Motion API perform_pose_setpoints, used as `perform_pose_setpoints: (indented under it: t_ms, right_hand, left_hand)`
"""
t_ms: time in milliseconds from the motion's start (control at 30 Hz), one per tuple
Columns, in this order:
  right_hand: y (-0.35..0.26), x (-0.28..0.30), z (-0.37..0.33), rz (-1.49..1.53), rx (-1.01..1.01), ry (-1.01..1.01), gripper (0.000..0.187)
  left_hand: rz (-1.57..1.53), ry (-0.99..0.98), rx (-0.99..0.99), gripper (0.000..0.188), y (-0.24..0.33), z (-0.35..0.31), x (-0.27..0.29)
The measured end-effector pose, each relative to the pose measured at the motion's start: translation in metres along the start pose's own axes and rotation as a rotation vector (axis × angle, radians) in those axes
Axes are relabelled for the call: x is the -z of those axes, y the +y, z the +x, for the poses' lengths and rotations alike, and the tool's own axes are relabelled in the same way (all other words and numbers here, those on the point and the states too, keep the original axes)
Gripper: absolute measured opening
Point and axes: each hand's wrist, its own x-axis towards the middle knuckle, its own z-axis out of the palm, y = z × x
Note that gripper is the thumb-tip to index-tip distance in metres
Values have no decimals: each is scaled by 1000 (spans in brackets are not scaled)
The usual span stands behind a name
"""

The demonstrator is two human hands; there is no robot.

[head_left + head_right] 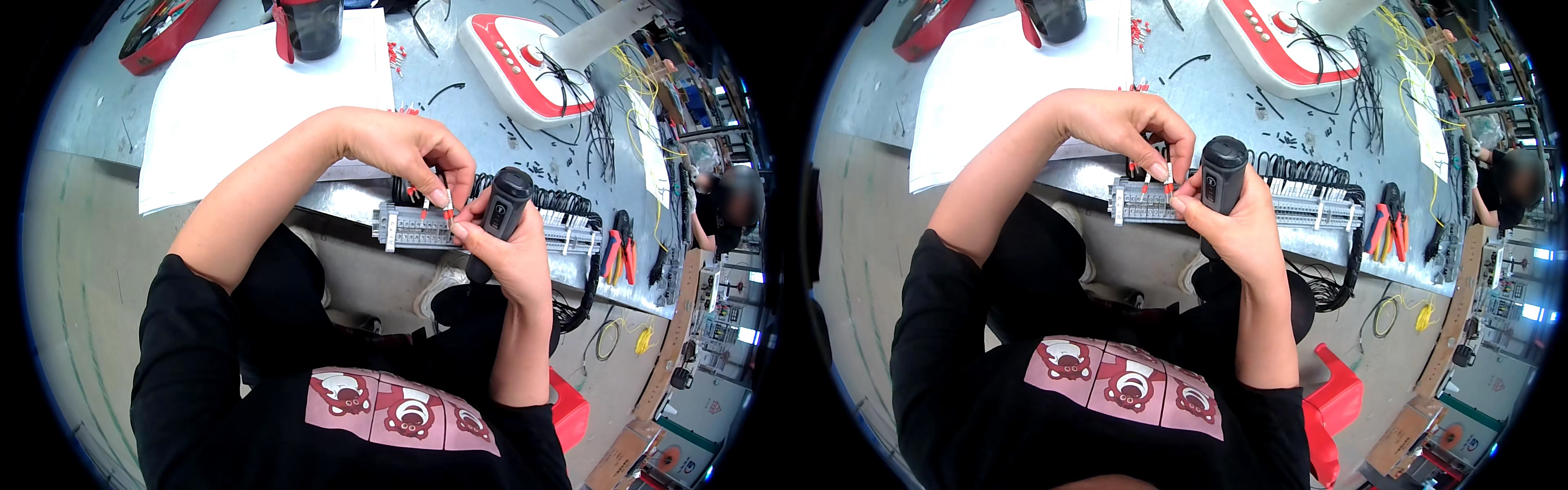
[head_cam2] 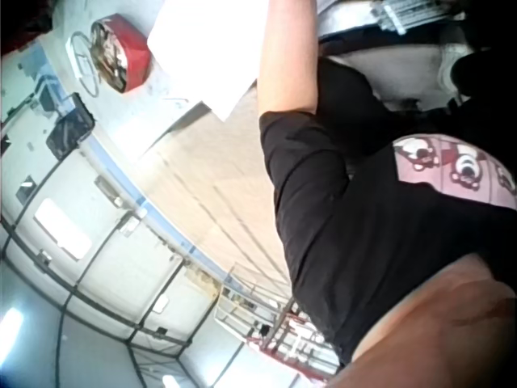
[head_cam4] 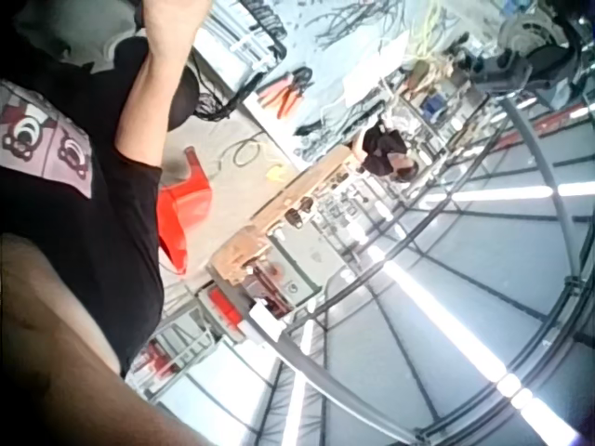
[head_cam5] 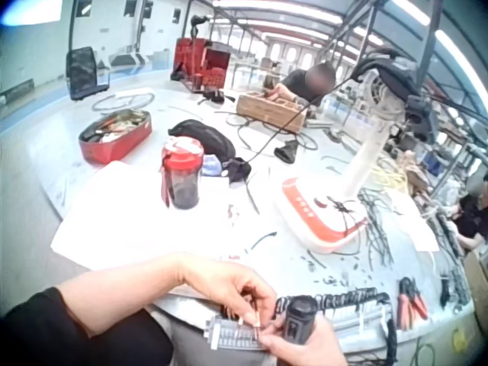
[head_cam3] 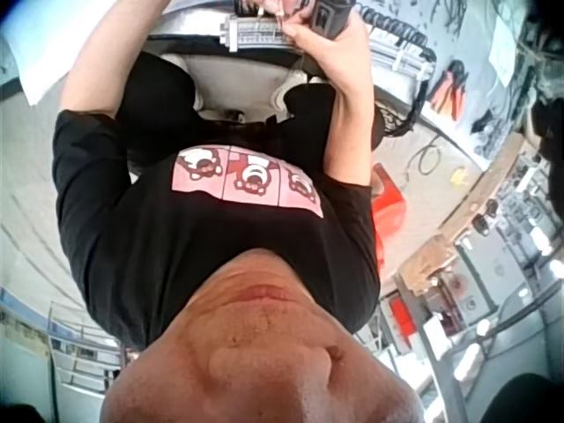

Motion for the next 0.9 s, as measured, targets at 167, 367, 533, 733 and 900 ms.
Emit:
perform_pose_setpoints:
  t_ms: [167,367,533,733,900]
  right_hand:
    - [1,-3,0,-29,-7,24,22]
    - [2,-2,-1,-98,6,-8,22]
    - [1,-5,-1,-61,-7,7,22]
    - [-1,-4,0,-48,-33,34,22]
    - [-16,2,-12,95,75,107,29]
  left_hand:
    - [14,-9,1,11,-1,-1,1]
    - [62,16,3,10,6,0,-3]
    - [101,64,-6,11,6,-2,-6]
    - [146,97,23,10,9,-3,-4]
    - [309,116,22,9,10,-7,1]
